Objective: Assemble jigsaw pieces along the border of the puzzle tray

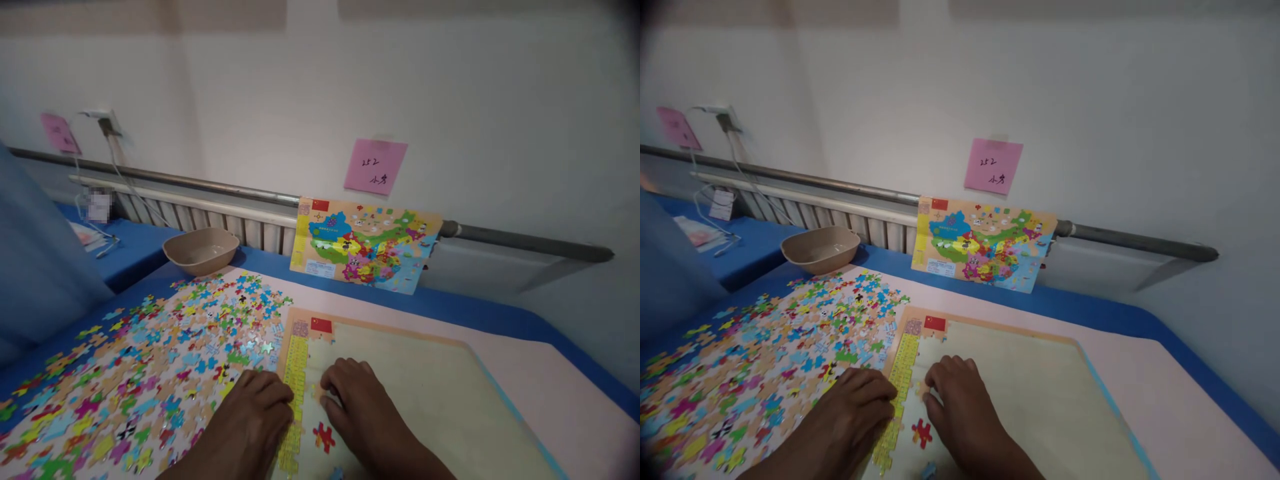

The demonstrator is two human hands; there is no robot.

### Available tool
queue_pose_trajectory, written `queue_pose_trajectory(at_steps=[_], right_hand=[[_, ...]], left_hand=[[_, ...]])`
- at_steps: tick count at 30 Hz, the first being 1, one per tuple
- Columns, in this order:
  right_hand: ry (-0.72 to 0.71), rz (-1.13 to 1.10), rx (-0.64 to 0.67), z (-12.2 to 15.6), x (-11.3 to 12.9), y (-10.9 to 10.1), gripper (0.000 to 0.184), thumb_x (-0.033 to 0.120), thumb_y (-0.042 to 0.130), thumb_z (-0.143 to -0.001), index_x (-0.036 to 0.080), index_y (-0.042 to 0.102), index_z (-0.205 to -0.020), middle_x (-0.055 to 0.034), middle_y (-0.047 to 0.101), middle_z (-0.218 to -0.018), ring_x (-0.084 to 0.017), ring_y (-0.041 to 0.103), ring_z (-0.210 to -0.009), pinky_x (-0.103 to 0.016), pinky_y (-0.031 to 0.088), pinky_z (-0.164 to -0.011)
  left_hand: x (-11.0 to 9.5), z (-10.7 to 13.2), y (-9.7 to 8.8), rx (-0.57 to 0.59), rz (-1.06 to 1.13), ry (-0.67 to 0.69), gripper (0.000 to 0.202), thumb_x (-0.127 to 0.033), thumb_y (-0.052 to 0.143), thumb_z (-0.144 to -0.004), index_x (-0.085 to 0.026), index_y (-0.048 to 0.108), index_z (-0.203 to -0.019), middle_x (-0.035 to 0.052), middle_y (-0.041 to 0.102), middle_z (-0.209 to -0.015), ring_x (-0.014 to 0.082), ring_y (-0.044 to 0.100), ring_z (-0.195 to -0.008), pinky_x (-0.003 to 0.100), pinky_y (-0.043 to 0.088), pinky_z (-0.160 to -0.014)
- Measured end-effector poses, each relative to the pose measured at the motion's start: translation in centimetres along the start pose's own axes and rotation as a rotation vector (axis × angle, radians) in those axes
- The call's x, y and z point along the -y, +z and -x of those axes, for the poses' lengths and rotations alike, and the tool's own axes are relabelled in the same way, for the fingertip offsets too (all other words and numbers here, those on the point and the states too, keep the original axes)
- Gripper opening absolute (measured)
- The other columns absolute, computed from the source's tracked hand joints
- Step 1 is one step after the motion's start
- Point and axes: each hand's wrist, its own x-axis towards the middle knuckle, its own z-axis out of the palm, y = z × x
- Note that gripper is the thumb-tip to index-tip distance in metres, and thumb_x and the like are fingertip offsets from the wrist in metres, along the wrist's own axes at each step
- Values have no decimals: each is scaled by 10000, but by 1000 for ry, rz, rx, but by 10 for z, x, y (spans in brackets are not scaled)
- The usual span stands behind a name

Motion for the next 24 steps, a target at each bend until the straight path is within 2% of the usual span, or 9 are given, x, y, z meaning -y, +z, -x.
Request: queue_pose_trajectory(at_steps=[4, 10, 17, 24], right_hand=[[6, 4, 6, -2, 3, -2, 197, 39, 739, -858, 202, 635, -895, 8, 646, -934, -211, 540, -895, -365, 323, -861], [6, 13, 19, -2, 4, -2, 186, 51, 736, -857, 205, 636, -889, 5, 650, -935, -214, 542, -894, -370, 320, -857], [-13, 18, 9, -3, 1, -1, 198, 29, 722, -855, 197, 626, -895, -9, 649, -932, -228, 546, -893, -377, 325, -840], [-5, 19, 10, -2, 3, -3, 183, 43, 724, -867, 194, 626, -898, -19, 651, -940, -233, 544, -898, -390, 327, -852]], left_hand=[[-2, 1, -1, -4, -12, -12, 147, -174, 560, -1034, -216, 677, -957, 23, 721, -1108, 217, 606, -1046, 386, 410, -878], [-4, -1, -4, -10, 3, -20, 184, -168, 533, -1025, -208, 684, -927, 53, 717, -1078, 225, 610, -1027, 388, 442, -856], [-5, 0, -5, 23, 15, -41, 186, -175, 518, -1055, -215, 693, -1010, 47, 717, -1115, 229, 604, -1063, 400, 426, -892], [-4, 1, -3, 28, 40, -52, 180, -178, 499, -1062, -214, 659, -989, 33, 713, -1144, 232, 594, -1081, 423, 387, -910]])
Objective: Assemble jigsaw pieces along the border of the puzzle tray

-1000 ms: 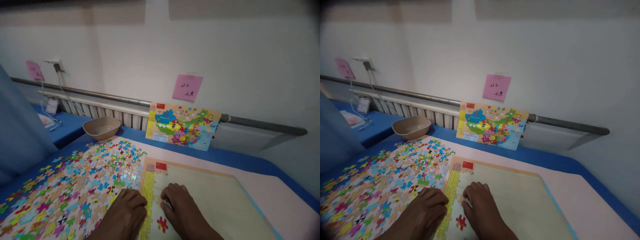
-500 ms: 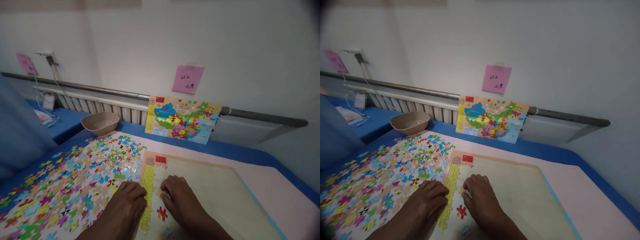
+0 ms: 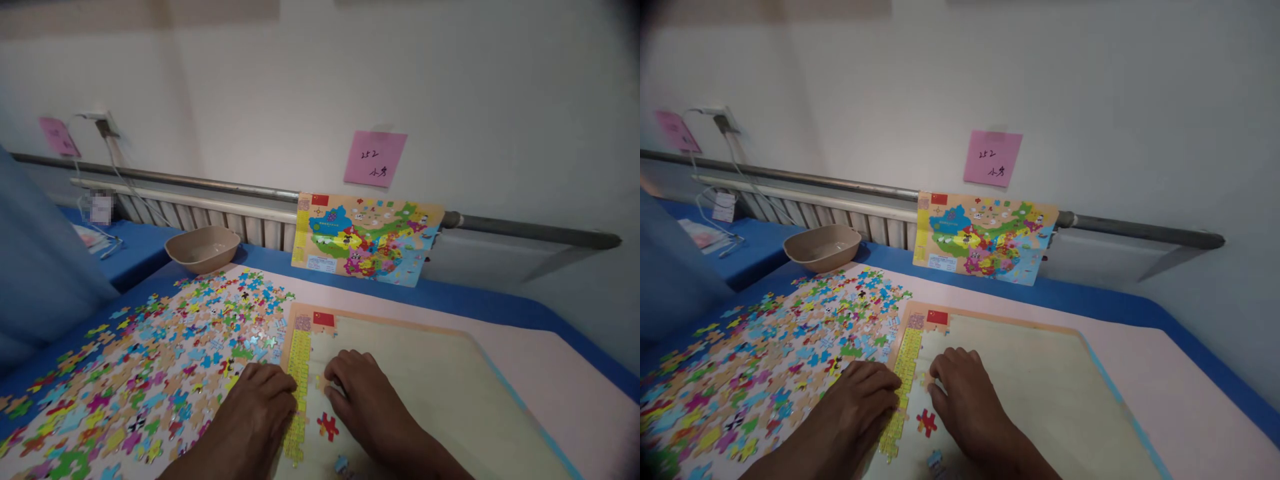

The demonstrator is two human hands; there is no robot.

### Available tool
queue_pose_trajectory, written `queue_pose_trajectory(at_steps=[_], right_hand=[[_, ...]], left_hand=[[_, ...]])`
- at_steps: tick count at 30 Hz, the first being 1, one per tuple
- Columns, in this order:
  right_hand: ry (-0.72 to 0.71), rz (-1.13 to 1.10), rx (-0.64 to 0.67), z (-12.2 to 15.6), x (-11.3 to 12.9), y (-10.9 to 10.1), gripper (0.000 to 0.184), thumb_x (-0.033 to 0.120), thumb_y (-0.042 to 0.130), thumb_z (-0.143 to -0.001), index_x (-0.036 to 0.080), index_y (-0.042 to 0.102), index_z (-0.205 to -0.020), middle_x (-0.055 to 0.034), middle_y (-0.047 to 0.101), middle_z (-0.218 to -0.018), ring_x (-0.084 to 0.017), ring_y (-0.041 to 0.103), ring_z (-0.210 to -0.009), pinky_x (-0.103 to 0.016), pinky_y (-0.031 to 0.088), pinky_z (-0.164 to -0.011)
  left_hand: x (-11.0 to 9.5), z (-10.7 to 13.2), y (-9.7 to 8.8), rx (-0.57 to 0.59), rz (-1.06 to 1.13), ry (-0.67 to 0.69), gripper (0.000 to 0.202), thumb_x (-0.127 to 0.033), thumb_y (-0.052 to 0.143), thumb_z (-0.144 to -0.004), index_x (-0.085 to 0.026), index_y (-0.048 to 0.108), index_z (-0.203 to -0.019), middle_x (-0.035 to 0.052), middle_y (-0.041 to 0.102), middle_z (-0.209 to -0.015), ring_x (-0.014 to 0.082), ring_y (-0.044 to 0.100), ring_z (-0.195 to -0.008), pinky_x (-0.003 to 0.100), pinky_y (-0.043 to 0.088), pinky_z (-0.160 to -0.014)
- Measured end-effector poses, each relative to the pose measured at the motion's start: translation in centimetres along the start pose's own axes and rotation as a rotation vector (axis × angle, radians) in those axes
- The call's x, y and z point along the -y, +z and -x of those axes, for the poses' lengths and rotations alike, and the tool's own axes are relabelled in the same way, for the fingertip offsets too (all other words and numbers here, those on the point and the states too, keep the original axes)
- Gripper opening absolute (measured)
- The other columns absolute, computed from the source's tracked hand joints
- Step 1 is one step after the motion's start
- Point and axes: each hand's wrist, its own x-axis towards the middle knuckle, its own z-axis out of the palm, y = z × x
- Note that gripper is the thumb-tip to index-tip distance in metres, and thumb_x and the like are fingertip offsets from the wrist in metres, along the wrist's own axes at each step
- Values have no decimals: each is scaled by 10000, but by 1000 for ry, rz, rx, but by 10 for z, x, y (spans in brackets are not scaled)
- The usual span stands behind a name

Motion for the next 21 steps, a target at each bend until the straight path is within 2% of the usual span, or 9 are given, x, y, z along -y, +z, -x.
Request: queue_pose_trajectory(at_steps=[11, 21], right_hand=[[-22, -19, -36, 2, -4, 4, 197, 39, 726, -854, 201, 621, -896, -13, 641, -932, -231, 523, -875, -380, 322, -842], [-44, -46, -58, 1, -5, 6, 226, 15, 737, -839, 201, 620, -889, 3, 632, -908, -221, 521, -859, -369, 312, -832]], left_hand=[[2, -1, 3, 4, 0, 11, 157, -125, 542, -1028, -212, 662, -977, 17, 708, -1098, 230, 593, -1015, 416, 388, -871], [0, -2, 1, -12, 37, 5, 149, -119, 540, -1018, -216, 643, -972, -5, 707, -1107, 223, 589, -1028, 417, 363, -881]])
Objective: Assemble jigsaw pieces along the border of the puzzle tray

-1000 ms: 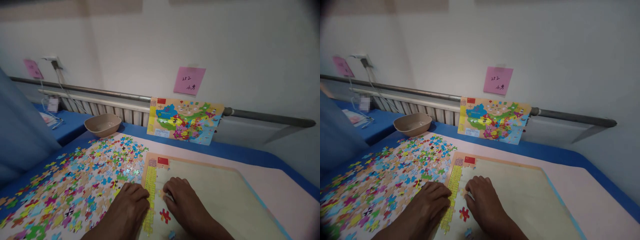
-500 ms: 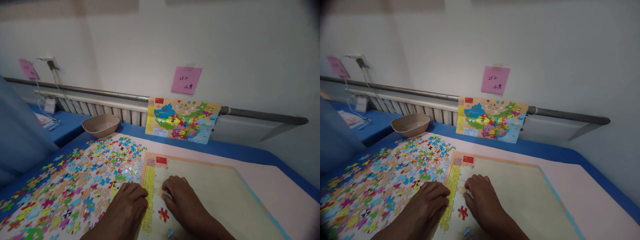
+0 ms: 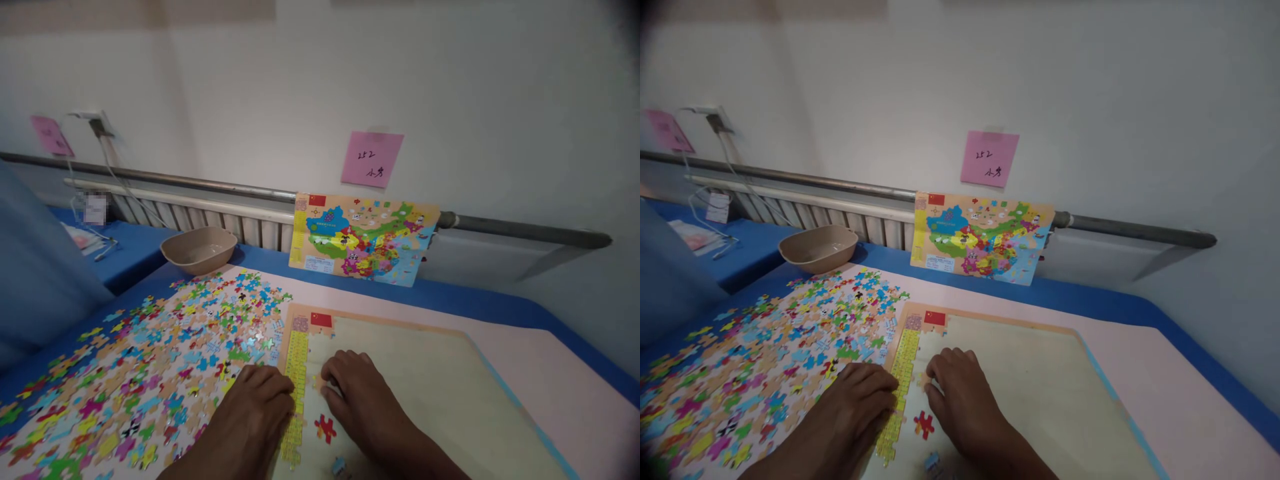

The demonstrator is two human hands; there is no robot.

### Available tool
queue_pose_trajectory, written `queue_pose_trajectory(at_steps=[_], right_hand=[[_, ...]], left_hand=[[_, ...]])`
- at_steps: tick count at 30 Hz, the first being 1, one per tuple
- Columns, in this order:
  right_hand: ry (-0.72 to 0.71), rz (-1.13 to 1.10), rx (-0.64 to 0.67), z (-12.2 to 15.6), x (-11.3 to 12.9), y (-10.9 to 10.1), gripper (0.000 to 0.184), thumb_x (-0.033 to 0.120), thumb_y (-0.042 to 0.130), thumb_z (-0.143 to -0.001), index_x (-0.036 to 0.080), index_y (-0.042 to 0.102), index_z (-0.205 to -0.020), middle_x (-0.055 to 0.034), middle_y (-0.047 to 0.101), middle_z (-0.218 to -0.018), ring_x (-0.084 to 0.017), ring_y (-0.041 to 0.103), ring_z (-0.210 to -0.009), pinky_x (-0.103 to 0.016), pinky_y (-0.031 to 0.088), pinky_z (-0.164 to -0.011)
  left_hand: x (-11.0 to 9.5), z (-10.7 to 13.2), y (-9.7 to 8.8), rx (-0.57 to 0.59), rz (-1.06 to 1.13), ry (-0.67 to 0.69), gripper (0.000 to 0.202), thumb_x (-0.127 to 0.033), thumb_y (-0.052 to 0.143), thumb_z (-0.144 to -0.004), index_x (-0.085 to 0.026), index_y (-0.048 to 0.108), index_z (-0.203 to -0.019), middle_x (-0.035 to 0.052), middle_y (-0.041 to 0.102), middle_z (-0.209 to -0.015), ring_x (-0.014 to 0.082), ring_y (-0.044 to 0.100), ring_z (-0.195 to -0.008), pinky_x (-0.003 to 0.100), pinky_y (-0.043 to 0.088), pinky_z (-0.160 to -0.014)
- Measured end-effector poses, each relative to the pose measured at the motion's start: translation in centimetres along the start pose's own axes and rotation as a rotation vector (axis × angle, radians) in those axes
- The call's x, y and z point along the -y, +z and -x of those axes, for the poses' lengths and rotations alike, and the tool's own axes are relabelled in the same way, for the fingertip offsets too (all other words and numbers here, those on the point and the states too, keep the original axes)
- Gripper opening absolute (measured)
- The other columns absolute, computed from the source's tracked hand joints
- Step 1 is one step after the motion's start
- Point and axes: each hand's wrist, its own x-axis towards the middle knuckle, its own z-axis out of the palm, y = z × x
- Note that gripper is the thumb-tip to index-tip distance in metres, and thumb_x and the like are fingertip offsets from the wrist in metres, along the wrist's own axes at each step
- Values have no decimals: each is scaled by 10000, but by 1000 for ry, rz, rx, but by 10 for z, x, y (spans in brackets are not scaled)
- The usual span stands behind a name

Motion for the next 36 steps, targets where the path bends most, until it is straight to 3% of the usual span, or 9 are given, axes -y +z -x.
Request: queue_pose_trajectory(at_steps=[36], right_hand=[[1, 20, 24, -6, 3, 7, 201, 46, 740, -858, 214, 643, -906, 14, 641, -927, -206, 531, -876, -365, 308, -853]], left_hand=[[-2, -1, -4, 40, -20, -8, 175, -134, 504, -1018, -210, 647, -950, 34, 707, -1079, 240, 594, -1004, 421, 390, -870]])
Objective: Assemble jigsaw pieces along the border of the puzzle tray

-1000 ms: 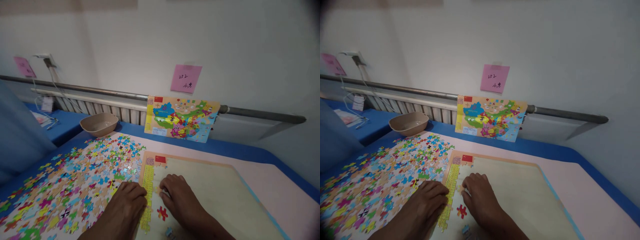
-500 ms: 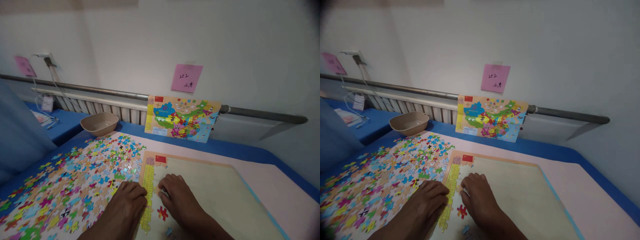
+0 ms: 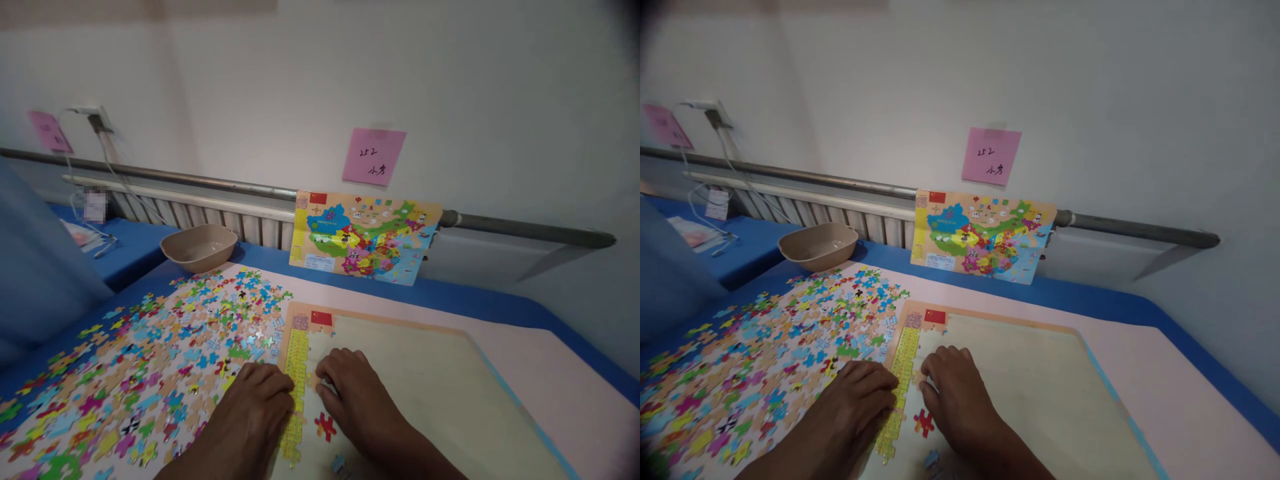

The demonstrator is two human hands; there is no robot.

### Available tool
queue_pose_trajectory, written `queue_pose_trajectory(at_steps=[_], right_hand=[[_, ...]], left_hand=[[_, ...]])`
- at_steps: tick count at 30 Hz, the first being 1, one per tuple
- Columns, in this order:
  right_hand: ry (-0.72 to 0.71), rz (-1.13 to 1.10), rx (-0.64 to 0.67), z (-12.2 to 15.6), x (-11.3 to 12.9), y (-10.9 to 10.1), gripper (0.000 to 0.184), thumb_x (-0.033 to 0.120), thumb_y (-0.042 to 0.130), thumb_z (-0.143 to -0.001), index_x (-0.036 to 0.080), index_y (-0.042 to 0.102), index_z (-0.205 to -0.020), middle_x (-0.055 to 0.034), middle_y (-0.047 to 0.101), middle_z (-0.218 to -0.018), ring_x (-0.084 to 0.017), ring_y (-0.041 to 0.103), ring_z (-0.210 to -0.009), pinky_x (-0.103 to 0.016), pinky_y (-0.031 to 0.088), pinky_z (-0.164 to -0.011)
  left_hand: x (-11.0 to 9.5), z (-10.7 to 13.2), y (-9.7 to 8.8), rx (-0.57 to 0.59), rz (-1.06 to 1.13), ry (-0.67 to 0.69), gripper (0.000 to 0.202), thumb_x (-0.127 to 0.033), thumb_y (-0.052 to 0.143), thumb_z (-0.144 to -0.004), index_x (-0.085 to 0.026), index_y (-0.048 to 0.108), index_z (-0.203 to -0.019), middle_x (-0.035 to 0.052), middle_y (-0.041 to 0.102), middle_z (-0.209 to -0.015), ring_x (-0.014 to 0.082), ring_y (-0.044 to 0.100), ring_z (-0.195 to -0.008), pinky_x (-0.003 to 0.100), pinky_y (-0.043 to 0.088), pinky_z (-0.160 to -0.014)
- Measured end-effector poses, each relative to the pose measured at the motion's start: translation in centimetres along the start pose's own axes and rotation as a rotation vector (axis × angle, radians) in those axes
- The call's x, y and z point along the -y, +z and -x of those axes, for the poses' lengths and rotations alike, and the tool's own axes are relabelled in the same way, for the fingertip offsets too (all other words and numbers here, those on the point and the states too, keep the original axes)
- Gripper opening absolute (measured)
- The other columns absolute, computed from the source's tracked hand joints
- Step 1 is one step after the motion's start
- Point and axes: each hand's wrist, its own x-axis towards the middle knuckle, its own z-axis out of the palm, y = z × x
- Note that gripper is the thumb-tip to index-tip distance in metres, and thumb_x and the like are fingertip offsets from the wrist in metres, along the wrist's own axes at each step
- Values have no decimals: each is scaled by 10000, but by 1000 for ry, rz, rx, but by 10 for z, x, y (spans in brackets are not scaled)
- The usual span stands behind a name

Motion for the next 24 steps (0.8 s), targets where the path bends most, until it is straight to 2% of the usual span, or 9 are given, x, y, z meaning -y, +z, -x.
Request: queue_pose_trajectory(at_steps=[15, 24], right_hand=[[17, -8, 30, 0, 4, -4, 183, 53, 748, -867, 199, 639, -885, -1, 641, -907, -216, 528, -875, -372, 306, -840], [41, 6, 39, -2, 5, -6, 183, 65, 763, -869, 206, 646, -886, 6, 652, -916, -212, 528, -867, -371, 300, -848]], left_hand=[[1, 2, 4, 10, -2, -16, 146, -114, 547, -982, -206, 660, -984, 33, 689, -1087, 254, 582, -1017, 449, 365, -881], [1, 0, 1, 9, -4, -11, 175, -126, 508, -1022, -213, 657, -993, 26, 699, -1110, 250, 583, -1024, 451, 367, -886]])
